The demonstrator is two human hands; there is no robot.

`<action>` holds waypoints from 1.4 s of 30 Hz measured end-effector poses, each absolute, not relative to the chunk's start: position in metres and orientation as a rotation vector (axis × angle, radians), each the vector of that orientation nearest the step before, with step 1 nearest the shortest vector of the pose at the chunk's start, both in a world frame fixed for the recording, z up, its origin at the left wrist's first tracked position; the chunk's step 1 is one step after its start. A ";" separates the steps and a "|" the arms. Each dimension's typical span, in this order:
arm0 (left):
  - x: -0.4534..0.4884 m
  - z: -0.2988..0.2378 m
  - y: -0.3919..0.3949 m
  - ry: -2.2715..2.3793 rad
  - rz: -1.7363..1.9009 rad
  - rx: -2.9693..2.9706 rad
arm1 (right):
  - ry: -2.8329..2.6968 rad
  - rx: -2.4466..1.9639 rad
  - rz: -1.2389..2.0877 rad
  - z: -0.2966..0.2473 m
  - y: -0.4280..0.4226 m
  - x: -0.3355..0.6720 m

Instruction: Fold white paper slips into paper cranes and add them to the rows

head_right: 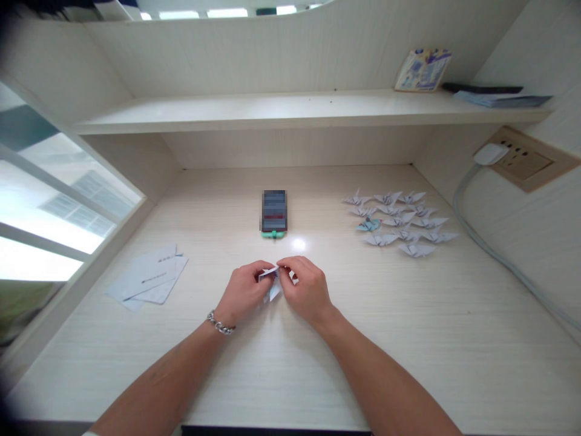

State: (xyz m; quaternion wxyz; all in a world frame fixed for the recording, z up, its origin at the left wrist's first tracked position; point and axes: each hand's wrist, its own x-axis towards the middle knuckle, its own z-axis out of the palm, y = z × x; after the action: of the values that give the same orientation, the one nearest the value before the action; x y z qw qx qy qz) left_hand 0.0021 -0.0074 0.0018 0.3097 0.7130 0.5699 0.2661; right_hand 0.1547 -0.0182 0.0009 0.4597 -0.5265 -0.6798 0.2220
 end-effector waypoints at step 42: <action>0.005 0.003 -0.006 1.421 0.850 1.745 | -1.573 -1.367 0.878 -0.003 -0.011 0.153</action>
State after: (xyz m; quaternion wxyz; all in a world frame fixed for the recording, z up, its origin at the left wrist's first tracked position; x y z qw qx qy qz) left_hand 0.0048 -0.0064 0.0030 0.3597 0.6769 0.5513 0.3295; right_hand 0.1530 -0.0115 -0.0032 0.4259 -0.5468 -0.6294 0.3513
